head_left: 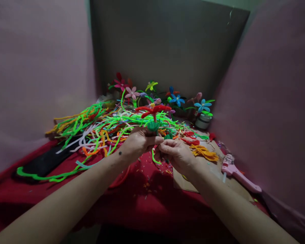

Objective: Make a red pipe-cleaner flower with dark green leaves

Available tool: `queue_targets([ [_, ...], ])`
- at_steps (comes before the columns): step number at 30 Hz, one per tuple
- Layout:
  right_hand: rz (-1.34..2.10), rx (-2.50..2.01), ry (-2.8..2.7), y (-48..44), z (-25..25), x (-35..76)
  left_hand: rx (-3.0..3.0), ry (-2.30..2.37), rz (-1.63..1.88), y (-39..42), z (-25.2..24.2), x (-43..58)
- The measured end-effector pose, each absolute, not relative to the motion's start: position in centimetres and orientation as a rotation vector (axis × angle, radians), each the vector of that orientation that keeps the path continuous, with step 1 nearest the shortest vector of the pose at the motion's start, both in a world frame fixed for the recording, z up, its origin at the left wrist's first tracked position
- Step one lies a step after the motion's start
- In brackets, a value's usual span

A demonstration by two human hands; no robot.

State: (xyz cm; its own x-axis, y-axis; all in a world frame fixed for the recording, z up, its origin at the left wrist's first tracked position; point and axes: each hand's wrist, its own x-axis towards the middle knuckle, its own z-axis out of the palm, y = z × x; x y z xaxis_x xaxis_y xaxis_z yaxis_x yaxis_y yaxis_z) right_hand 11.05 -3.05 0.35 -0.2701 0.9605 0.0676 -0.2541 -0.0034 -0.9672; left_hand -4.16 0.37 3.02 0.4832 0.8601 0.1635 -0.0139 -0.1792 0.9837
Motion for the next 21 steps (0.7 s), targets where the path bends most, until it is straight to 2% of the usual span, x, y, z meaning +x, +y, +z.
queue_targets([
  [4, 1.610, -0.835, -1.262, -1.0, 0.6, 11.7, 1.529, 0.725, 0.964, 2.0, 3.2, -3.7],
  [10, 1.632, -0.787, -1.273, 0.6, -0.4, 12.7, 1.597, 0.686, 0.782, 2.7, 3.2, -3.0],
  [13, 1.649, -0.784, -1.252, 0.5, -1.1, 13.0, 1.685, 0.738, 0.807, 2.9, 2.5, -2.9],
  [21, 1.784, -0.723, -1.241, 0.1, -1.7, 13.2, 1.530, 0.670, 0.687, 3.1, 1.5, -2.6],
])
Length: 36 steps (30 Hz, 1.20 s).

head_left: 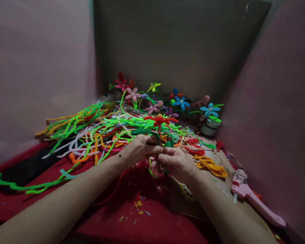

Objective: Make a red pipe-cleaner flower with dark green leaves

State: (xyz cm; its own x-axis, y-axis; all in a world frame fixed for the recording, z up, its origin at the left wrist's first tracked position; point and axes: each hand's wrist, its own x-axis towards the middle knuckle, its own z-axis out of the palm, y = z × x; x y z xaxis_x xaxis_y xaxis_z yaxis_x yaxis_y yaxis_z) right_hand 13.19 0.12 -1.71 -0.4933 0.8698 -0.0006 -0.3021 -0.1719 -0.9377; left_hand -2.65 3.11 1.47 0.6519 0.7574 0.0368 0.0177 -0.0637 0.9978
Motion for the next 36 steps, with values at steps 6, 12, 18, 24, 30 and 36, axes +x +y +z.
queue_targets([
  [6, 1.693, -0.822, -1.203, 0.1, -1.8, 13.3, 1.540, 0.748, 0.963, 3.3, 1.2, -2.8],
  [12, 1.701, -0.898, -1.184, -0.2, -1.8, 13.0, 1.714, 0.750, 1.364, 3.1, 1.8, -3.1],
  [18, 1.694, -0.887, -1.144, -0.5, -1.6, 12.7, 1.881, 0.558, 1.648, 3.4, 0.1, -2.9],
  [24, 1.638, -0.810, -1.168, -0.4, -1.5, 12.9, 2.312, 0.475, 1.474, 4.1, -0.9, -4.1],
  [30, 1.427, -0.844, -1.303, -0.2, -1.6, 13.2, 1.758, 0.788, 1.523, 4.9, 0.8, -4.5],
  [36, 1.191, -1.051, -1.381, -0.3, -1.5, 13.0, 1.141, 0.627, 0.872, 4.9, 2.0, -5.3],
])
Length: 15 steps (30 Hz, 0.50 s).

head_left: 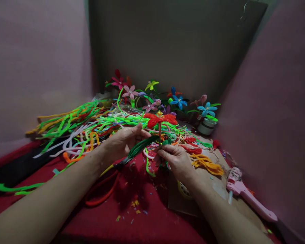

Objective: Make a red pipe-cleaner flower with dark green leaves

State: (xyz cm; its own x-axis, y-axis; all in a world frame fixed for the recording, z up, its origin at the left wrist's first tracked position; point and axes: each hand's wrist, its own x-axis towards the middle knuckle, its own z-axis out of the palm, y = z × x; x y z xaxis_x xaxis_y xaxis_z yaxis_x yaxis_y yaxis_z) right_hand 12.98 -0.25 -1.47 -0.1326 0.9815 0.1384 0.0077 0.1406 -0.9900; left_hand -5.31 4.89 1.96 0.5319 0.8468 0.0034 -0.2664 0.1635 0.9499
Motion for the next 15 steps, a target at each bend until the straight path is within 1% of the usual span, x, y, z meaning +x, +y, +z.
queue_targets([
  [2, 1.127, -1.071, -1.389, -0.21, -1.48, 12.88, 1.168, 0.542, 0.715, 4.60, 2.01, -5.56],
  [5, 1.063, -1.063, -1.421, -0.19, -1.59, 12.80, 1.158, 0.478, 0.602, 4.36, 1.84, -5.66],
  [15, 1.124, -0.998, -1.388, -0.40, -1.80, 12.60, 1.123, 0.372, 0.637, 4.19, 1.24, -5.35],
])
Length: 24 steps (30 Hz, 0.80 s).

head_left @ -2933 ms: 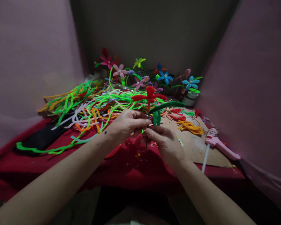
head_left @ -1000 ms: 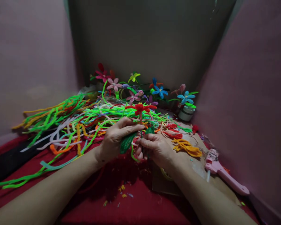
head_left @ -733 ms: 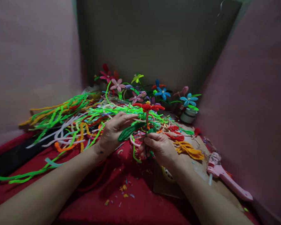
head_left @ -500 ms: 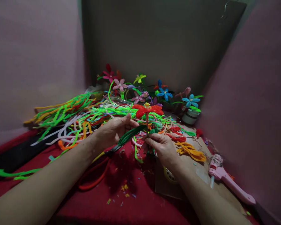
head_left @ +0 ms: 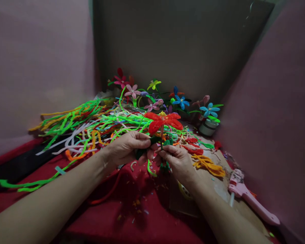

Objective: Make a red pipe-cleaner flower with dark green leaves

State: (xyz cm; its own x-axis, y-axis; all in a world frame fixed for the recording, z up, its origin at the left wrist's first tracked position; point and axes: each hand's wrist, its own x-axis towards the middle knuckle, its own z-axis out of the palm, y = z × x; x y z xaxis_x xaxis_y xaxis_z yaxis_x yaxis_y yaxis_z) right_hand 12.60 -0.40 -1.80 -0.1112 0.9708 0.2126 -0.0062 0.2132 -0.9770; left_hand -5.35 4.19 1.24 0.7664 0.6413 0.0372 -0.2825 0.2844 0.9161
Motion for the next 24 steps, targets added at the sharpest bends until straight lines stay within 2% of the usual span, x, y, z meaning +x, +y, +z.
queue_targets([
  [6, 1.174, -0.999, -1.295, -0.3, -1.7, 12.7, 1.196, 0.405, 0.437, 4.4, 1.6, -6.3],
  [12, 1.172, -0.952, -1.329, -0.6, -1.8, 12.5, 1.185, 0.300, 0.500, 4.1, 1.5, -6.0],
  [19, 1.209, -0.944, -1.325, -0.5, -1.9, 12.8, 1.026, 0.550, 0.865, 5.6, 1.0, -5.3],
  [24, 1.220, -0.956, -1.329, -0.7, -1.6, 12.7, 1.052, 0.621, 0.972, 6.1, 1.1, -5.6],
])
